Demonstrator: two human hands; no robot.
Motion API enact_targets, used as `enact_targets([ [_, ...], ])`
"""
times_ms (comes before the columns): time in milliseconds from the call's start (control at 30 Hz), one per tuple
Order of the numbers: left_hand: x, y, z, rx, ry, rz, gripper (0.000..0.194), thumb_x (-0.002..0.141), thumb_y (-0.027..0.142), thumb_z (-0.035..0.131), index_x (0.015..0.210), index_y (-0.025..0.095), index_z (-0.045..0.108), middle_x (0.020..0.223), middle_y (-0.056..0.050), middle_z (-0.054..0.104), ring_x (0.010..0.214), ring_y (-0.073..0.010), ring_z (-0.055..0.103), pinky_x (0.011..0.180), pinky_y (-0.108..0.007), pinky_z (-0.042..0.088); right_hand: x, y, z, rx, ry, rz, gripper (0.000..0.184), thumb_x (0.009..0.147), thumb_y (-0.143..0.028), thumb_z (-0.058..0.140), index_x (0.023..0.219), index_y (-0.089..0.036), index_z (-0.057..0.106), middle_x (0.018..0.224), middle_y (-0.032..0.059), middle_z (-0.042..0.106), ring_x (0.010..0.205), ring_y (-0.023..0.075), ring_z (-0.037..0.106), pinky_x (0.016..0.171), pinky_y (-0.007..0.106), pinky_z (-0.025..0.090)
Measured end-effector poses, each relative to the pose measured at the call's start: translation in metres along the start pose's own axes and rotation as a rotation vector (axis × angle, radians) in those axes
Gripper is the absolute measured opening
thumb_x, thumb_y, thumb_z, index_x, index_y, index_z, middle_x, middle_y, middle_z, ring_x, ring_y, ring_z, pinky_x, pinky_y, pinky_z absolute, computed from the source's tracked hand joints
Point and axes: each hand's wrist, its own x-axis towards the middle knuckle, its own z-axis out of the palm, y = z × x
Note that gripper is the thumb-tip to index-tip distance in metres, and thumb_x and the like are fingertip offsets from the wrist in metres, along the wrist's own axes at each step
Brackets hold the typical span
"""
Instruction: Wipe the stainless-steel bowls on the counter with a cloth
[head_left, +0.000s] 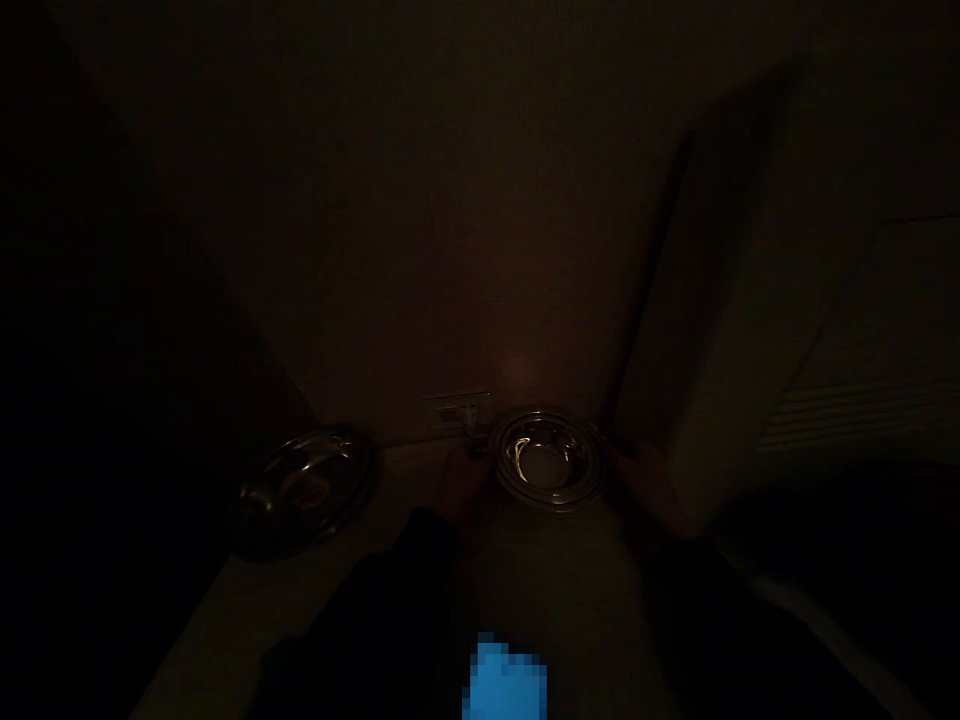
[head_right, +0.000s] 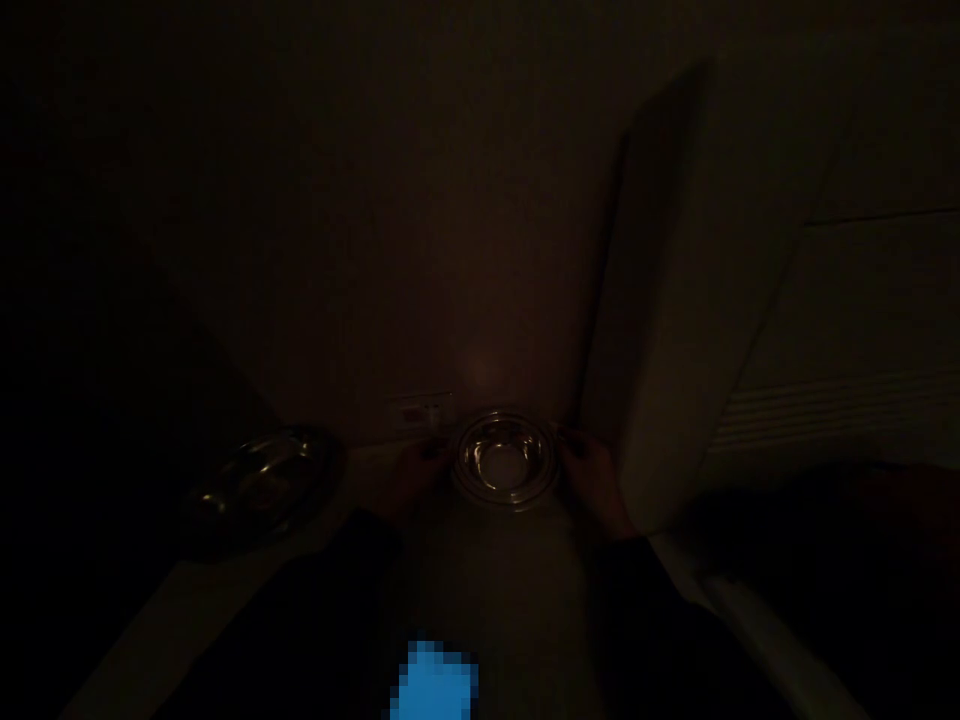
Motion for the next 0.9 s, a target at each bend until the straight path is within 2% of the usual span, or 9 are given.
enact_targets([
  [267, -0.003, -0.002, 0.004, 0.004, -0.007, 0.008, 0.031, 0.074, 0.024, 0.066, 0.101, 0.008, 0.067, 0.109, -0.016, 0.069, 0.1, -0.0256, 0.065, 0.086, -0.035, 0.05, -0.003, -0.001, 0.003, 0.039, 0.043, 0.03, 0.047, 0.078, -0.041, 0.053, 0.109, -0.008, 0.066, 0.11, 0.0159, 0.068, 0.099, 0.0265, 0.064, 0.087, 0.039, 0.049],
  [467, -0.004, -0.001, 0.005, -0.027, -0.002, -0.009, 0.029, 0.073, 0.023, 0.067, 0.097, 0.008, 0.068, 0.106, -0.016, 0.07, 0.097, -0.0259, 0.066, 0.083, -0.035, 0.051, -0.002, 0.003, 0.003, 0.062, 0.042, 0.016, 0.043, 0.078, -0.041, 0.054, 0.107, -0.012, 0.068, 0.107, 0.0122, 0.07, 0.098, 0.0252, 0.064, 0.085, 0.037, 0.049],
  [667, 0.0, -0.009, 0.007, -0.081, -0.001, -0.044, 0.027, 0.073, 0.022, 0.067, 0.096, 0.008, 0.067, 0.105, -0.016, 0.07, 0.094, -0.0236, 0.066, 0.079, -0.031, 0.052, -0.003, 0.009, 0.005, 0.051, 0.073, 0.011, 0.047, 0.08, -0.044, 0.051, 0.108, -0.011, 0.067, 0.106, 0.0136, 0.07, 0.095, 0.0255, 0.065, 0.079, 0.035, 0.051],
  [767, -0.003, -0.009, 0.0, -0.113, -0.008, -0.065, 0.031, 0.075, 0.026, 0.066, 0.1, 0.008, 0.064, 0.1, -0.015, 0.07, 0.083, -0.0201, 0.067, 0.07, -0.029, 0.054, -0.006, 0.005, 0.001, 0.014, 0.12, -0.018, 0.045, 0.079, -0.044, 0.05, 0.105, -0.012, 0.069, 0.104, 0.0134, 0.07, 0.094, 0.0263, 0.064, 0.081, 0.037, 0.049],
  [900, -0.019, 0.0, -0.023, -0.133, -0.014, -0.074, 0.035, 0.077, 0.023, 0.063, 0.108, 0.007, 0.058, 0.086, -0.01, 0.067, 0.059, -0.0122, 0.062, 0.055, -0.027, 0.053, -0.013, -0.005, -0.004, -0.042, 0.263, -0.047, 0.044, 0.08, -0.045, 0.048, 0.103, -0.013, 0.068, 0.103, 0.0151, 0.068, 0.096, 0.0284, 0.061, 0.084, 0.042, 0.046],
])
